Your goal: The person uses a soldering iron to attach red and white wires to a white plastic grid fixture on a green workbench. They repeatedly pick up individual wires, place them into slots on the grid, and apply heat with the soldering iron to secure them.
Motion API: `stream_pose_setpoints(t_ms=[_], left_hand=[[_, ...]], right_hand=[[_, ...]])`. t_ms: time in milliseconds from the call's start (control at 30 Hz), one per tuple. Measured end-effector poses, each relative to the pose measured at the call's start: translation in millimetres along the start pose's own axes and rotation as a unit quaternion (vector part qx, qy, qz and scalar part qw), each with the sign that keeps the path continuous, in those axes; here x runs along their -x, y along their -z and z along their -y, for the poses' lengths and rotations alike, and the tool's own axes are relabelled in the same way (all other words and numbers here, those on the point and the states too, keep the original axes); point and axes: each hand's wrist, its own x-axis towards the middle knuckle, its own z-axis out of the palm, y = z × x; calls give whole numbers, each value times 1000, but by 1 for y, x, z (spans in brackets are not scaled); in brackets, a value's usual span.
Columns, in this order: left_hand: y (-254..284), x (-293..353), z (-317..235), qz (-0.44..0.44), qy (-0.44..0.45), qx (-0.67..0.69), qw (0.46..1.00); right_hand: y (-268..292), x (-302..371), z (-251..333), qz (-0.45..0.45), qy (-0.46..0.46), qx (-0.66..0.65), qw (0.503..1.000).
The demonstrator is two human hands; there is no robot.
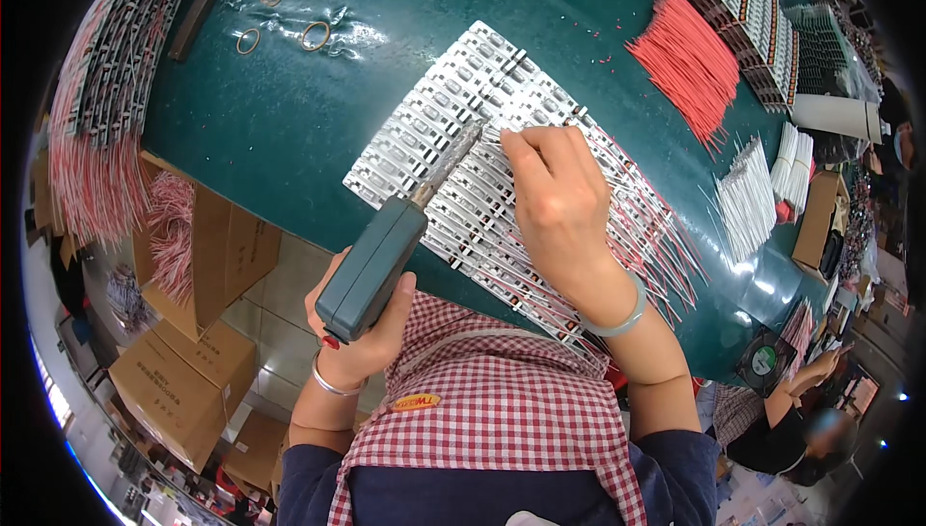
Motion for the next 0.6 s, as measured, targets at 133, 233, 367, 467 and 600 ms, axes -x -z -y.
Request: stream_pose_setpoints(t_ms=[133,233,367,467,600], left_hand=[[-1,0,1,13,10,-8,1000],[-4,3,3,12,53,23,998],[-6,4,5,19,56,22,998],[-4,3,2,26,62,-1,998],[-1,2,1,11,25,-13,1000]], right_hand=[[-1,1,-1,0,-2,4,1000],[-1,0,0,-1,2,5,1000],[0,-1,-1,6,6,8,1000],[0,-1,0,7,6,7,1000],[1,-1,0,8,7,8,1000]])
